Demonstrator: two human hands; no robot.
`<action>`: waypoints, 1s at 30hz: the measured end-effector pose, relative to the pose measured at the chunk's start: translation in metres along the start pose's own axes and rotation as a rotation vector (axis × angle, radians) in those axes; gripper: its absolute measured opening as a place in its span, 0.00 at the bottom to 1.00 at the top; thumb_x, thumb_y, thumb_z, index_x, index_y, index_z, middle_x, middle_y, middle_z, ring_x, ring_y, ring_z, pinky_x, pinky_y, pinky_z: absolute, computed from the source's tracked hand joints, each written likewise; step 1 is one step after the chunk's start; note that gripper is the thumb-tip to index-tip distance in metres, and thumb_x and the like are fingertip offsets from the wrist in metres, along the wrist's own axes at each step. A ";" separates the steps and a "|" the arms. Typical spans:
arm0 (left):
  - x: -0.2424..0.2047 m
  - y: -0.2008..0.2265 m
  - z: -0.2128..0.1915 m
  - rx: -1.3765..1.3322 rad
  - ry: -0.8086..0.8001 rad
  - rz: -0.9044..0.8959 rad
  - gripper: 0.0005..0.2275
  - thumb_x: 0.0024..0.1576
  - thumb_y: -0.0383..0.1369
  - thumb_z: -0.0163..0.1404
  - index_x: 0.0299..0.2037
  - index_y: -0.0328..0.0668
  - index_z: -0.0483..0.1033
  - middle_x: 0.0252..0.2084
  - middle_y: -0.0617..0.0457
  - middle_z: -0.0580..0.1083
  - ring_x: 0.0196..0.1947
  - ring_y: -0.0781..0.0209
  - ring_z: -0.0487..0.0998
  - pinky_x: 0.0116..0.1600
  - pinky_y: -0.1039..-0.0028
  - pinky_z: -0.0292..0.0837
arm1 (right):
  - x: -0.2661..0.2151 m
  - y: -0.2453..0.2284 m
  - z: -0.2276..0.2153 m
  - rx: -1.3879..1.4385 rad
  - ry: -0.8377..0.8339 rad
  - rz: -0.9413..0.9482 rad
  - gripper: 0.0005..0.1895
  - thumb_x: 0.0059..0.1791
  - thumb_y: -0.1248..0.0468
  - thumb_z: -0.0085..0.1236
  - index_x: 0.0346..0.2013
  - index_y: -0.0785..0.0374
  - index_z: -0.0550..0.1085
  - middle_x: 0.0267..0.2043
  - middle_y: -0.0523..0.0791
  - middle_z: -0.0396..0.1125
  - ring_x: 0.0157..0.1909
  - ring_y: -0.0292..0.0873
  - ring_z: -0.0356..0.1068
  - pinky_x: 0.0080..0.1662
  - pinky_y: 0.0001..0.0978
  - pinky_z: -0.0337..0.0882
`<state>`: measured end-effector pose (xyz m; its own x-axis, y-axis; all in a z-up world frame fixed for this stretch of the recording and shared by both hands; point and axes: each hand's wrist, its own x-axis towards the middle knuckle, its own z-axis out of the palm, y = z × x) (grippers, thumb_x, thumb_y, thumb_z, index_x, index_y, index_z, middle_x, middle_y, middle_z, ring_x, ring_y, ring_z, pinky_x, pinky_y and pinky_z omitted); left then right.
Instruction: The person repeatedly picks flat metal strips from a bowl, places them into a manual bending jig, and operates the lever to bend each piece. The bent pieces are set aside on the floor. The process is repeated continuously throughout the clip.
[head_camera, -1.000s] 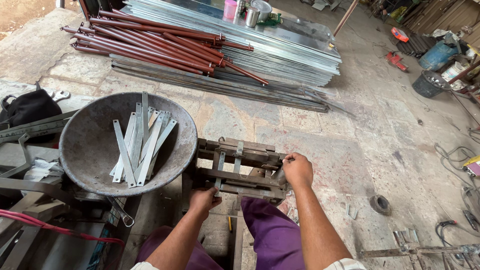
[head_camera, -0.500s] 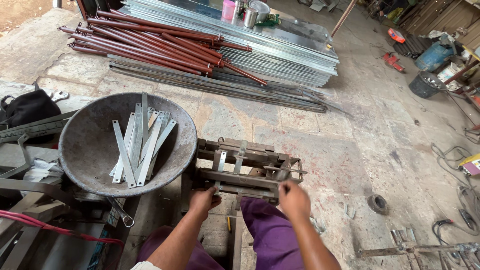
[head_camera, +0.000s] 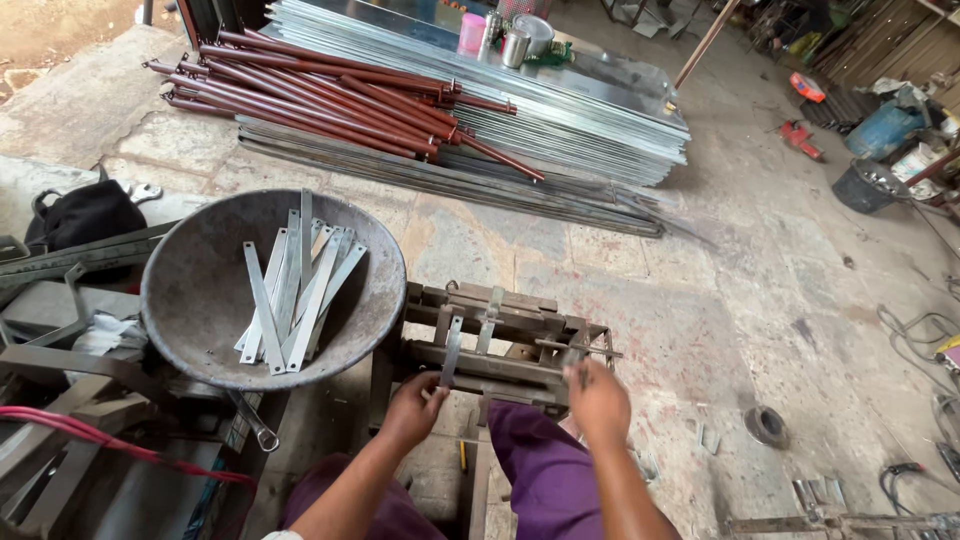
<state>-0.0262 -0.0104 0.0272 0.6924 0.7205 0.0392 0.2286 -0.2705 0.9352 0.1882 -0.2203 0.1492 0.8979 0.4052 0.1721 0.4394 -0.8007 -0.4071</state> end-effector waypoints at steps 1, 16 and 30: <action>0.003 0.000 0.001 0.016 0.014 0.034 0.12 0.56 0.34 0.59 0.49 0.44 0.79 0.43 0.48 0.75 0.35 0.54 0.78 0.40 0.66 0.75 | 0.017 -0.012 -0.011 -0.002 -0.174 0.157 0.15 0.49 0.46 0.59 0.45 0.47 0.80 0.43 0.44 0.77 0.44 0.49 0.78 0.46 0.43 0.76; -0.077 0.049 0.024 -0.082 -0.359 -0.021 0.07 0.61 0.31 0.58 0.41 0.33 0.78 0.36 0.44 0.77 0.35 0.57 0.78 0.42 0.68 0.76 | 0.083 -0.042 -0.023 -0.067 -0.230 0.126 0.14 0.44 0.51 0.67 0.43 0.49 0.83 0.46 0.46 0.78 0.49 0.49 0.77 0.51 0.43 0.74; -0.010 0.136 -0.019 0.089 -0.337 0.072 0.11 0.54 0.34 0.56 0.46 0.58 0.81 0.45 0.56 0.80 0.44 0.59 0.83 0.47 0.67 0.81 | 0.092 -0.032 -0.015 -0.030 -0.201 0.127 0.14 0.44 0.52 0.69 0.40 0.52 0.83 0.43 0.46 0.78 0.46 0.50 0.77 0.48 0.44 0.75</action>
<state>-0.0152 -0.0421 0.1606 0.8923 0.4505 -0.0279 0.2190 -0.3781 0.8995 0.2575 -0.1641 0.1913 0.9238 0.3779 -0.0620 0.3267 -0.8622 -0.3871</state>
